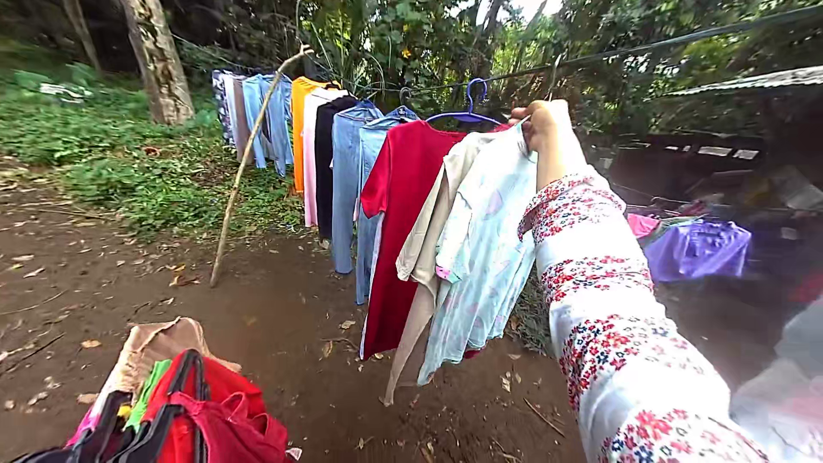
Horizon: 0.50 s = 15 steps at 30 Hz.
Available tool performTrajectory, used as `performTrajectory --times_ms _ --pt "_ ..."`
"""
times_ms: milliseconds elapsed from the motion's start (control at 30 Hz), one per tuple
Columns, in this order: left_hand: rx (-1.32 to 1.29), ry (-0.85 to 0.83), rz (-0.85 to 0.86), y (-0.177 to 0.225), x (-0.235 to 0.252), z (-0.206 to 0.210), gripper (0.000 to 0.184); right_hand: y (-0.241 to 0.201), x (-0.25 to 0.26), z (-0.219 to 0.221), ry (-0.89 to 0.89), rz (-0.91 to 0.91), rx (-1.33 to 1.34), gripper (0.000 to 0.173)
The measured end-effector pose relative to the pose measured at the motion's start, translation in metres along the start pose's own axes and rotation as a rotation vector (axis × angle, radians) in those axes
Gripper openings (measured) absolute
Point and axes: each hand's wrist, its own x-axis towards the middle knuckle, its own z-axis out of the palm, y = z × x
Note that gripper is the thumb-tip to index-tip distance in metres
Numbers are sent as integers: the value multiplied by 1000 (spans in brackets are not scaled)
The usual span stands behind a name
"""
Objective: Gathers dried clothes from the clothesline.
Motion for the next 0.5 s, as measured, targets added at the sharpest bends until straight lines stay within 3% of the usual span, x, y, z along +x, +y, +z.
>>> performTrajectory --times_ms 133,267,367,500 --pt "-45 -8 -110 -3 16 24 40 24 -6 -13 -46 81 -177 37" --pt "3 11 -49 -12 9 20 20 18 -14 -33 34 56 -432 37" --pt "-49 38 30 -17 9 23 17 -4 -29 -61 86 -34 -408 42" --pt "-61 -6 -8 -32 20 17 18 -32 -66 -110 115 -144 -312 33"
